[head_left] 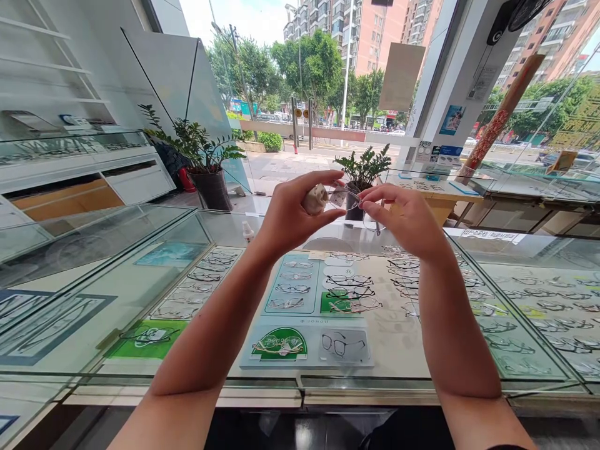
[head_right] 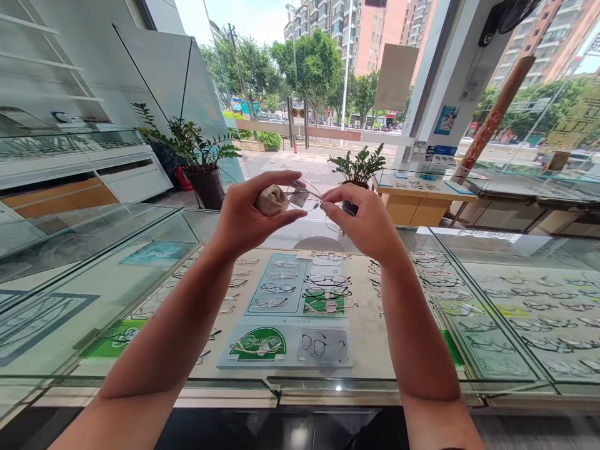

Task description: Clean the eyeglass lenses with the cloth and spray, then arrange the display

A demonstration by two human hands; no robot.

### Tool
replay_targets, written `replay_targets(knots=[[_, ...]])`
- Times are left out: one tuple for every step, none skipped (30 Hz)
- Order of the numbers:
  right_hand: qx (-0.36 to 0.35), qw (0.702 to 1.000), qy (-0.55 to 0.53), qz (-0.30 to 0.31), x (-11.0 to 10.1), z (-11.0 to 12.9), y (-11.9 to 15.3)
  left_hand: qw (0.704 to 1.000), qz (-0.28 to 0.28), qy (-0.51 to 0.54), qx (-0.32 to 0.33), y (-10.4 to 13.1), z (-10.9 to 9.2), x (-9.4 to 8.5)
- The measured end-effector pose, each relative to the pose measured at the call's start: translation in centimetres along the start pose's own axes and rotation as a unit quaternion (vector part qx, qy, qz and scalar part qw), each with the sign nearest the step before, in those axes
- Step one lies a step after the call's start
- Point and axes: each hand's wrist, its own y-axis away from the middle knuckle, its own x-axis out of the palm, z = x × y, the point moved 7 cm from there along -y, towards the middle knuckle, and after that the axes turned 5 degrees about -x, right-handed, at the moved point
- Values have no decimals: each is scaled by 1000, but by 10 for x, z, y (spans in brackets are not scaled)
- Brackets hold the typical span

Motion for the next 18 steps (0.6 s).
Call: replay_targets(knots=[[16,999,-22,17,1,-2,0,1000,6,4,0,0,-1,-1],[30,998,-47,34,3,-3,0,1000,13,9,1,0,-2,-1],[41,995,-72,49,4,-5,0,1000,19,13,2,0,-3,-1],[51,993,-93,58,5,-7,0,1000,26,17,2,-1,-4,-2],[59,991,-107,58,5,-9,0,999,30,21,1,-1,-4,-2],[66,990,-114,49,4,-11,0,999,33,23,-5,-2,-4,-3],[74,990,-114,34,2,-14,-1,999,33,25,-13,-2,-3,-5],[81,991,-109,16,-1,-17,-1,999,31,26,-23,-3,-1,-7],[86,991,-104,-4,-3,-20,-1,999,28,26,-37,-4,2,-10],[91,991,-98,-21,-6,-23,-1,998,24,25,-52,-4,6,-12],[93,991,-92,-36,-9,-25,-1,997,24,24,-70,-5,11,-15],[95,991,-86,-47,-11,-27,-1,995,28,21,-91,-5,18,-16],[95,991,-80,-54,-12,-28,0,992,39,16,-117,-5,27,-15],[95,991,-75,-58,-13,-28,0,987,57,9,-147,-5,37,-13],[94,991,-71,-59,-13,-27,0,980,83,-1,-181,-3,50,-9],[93,992,-69,-59,-12,-26,0,969,116,-14,-219,0,64,-2],[91,992,-67,-57,-11,-25,0,954,153,-29,-257,3,79,6],[90,992,-65,-55,-10,-24,0,935,193,-46,-295,9,94,14]])
